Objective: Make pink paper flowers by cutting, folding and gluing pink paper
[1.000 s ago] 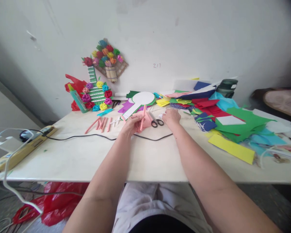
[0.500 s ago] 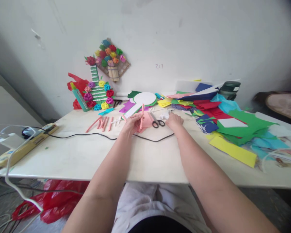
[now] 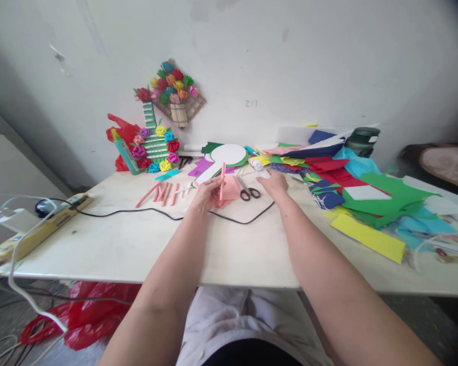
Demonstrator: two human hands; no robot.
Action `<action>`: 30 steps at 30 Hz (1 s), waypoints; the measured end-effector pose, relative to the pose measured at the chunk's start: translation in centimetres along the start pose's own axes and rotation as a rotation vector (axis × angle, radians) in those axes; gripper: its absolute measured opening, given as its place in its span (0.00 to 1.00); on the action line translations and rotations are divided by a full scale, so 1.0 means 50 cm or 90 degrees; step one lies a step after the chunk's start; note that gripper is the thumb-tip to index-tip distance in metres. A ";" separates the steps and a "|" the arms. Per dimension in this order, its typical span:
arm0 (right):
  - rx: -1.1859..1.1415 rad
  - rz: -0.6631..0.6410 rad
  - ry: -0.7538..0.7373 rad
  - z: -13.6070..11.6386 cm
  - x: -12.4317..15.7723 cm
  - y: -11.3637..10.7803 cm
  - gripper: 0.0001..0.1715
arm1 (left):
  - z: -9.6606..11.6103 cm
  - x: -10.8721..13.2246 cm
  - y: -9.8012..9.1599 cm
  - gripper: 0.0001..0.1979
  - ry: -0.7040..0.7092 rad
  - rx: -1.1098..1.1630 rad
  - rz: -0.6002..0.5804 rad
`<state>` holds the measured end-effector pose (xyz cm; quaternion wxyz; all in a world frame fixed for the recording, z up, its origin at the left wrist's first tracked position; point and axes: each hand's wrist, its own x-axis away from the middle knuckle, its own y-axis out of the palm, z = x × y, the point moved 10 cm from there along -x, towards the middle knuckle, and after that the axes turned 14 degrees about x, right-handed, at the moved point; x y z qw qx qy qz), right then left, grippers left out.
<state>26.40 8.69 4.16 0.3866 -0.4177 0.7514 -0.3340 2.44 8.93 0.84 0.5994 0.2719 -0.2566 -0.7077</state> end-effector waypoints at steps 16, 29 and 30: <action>-0.590 -0.304 -0.130 -0.090 0.056 0.074 0.20 | 0.003 0.006 -0.003 0.12 0.005 -0.087 0.018; -0.633 -0.381 -0.110 -0.088 0.068 0.113 0.21 | -0.019 0.000 -0.027 0.12 -0.031 -0.101 0.045; -0.622 -0.389 -0.117 -0.091 0.070 0.115 0.20 | -0.019 0.000 -0.027 0.12 -0.028 -0.102 0.043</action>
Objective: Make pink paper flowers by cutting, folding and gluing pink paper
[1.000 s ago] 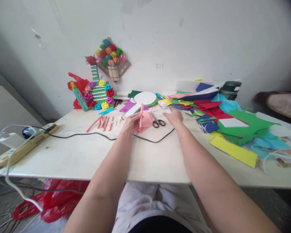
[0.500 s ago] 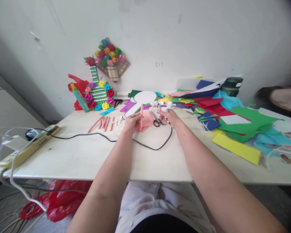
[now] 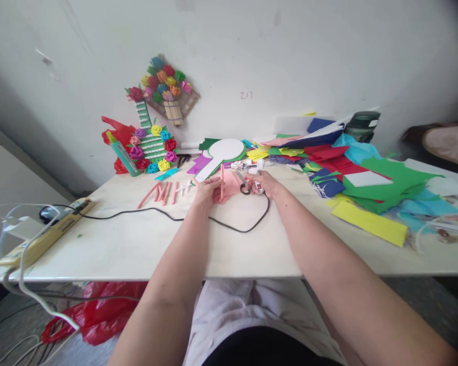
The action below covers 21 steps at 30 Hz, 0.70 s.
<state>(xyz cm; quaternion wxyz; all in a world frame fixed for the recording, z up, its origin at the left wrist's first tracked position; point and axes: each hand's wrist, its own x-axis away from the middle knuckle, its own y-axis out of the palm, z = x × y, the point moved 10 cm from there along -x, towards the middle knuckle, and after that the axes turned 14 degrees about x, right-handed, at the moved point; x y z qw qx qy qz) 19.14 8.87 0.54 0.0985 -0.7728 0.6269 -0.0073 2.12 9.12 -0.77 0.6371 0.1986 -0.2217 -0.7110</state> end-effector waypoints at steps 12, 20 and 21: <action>0.043 0.006 0.021 0.010 -0.004 0.008 0.18 | -0.004 -0.003 -0.006 0.11 -0.009 0.031 0.011; 0.005 0.061 0.009 0.014 -0.009 -0.017 0.18 | -0.004 -0.012 -0.012 0.11 -0.001 0.025 0.013; 0.007 0.054 0.006 0.012 -0.009 -0.014 0.18 | -0.005 -0.012 -0.013 0.12 -0.001 0.026 0.015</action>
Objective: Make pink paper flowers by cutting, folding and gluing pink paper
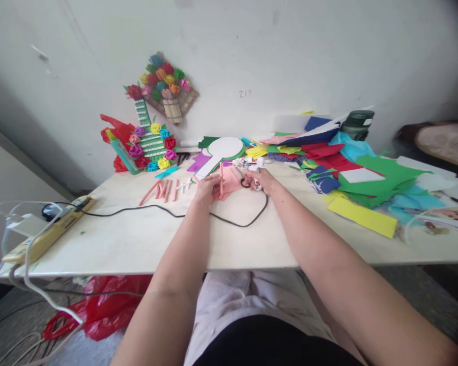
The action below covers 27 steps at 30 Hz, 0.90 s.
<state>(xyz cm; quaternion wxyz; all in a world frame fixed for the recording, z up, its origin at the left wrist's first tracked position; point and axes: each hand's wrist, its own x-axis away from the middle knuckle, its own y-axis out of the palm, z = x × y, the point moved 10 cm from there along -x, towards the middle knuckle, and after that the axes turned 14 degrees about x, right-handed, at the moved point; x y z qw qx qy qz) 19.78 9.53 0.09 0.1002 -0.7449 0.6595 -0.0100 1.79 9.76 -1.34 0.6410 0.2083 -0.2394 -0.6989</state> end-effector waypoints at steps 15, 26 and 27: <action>0.054 -0.049 -0.003 -0.013 0.015 0.035 0.20 | 0.004 0.008 0.003 0.12 0.003 -0.011 0.001; 0.061 -0.038 0.007 -0.002 0.008 0.029 0.22 | 0.006 0.002 0.000 0.11 0.011 -0.007 0.000; 0.065 -0.039 0.008 -0.004 0.010 0.029 0.22 | 0.006 0.001 0.000 0.11 0.011 -0.006 -0.002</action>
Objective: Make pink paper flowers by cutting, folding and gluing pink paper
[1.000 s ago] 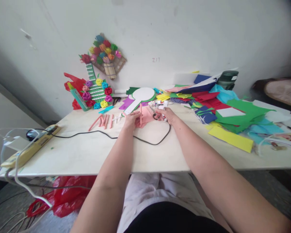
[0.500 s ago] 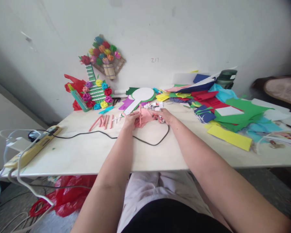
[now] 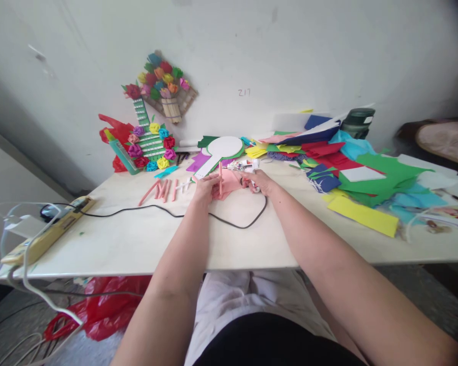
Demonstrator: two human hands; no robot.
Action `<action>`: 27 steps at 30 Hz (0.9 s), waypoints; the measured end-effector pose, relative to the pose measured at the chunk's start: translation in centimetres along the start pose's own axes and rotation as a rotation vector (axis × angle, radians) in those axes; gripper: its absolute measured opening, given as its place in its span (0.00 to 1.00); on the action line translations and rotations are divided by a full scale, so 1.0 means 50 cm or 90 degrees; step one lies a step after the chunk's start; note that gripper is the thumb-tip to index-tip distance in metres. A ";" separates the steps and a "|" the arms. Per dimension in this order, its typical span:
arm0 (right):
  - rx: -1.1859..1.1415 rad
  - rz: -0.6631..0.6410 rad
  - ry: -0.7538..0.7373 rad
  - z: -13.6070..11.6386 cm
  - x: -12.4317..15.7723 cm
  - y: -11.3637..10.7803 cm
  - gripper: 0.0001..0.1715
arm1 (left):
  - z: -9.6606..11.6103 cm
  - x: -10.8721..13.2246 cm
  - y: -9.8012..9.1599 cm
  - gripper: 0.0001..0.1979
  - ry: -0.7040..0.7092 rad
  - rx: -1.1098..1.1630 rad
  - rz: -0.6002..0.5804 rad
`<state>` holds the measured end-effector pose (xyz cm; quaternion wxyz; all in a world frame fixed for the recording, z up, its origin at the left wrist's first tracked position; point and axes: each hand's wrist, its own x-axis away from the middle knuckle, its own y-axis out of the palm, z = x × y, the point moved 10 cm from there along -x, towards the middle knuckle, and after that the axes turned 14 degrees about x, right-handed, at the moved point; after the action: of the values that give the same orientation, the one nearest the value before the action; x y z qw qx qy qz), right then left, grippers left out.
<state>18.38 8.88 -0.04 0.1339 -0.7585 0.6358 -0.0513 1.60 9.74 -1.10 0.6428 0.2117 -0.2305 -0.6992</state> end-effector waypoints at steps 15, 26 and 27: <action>0.047 -0.008 0.002 -0.009 0.007 0.005 0.24 | -0.001 0.009 0.006 0.11 -0.009 -0.002 -0.003; 0.024 0.015 0.012 0.005 -0.001 -0.003 0.23 | 0.002 0.018 0.013 0.11 -0.010 -0.031 -0.003; 0.020 0.018 0.011 0.006 -0.002 -0.004 0.23 | 0.002 0.018 0.013 0.11 -0.009 -0.032 -0.002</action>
<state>18.61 9.02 -0.25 0.1412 -0.7466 0.6468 -0.0662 1.98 8.82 -0.63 0.6450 0.1908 -0.2169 -0.7075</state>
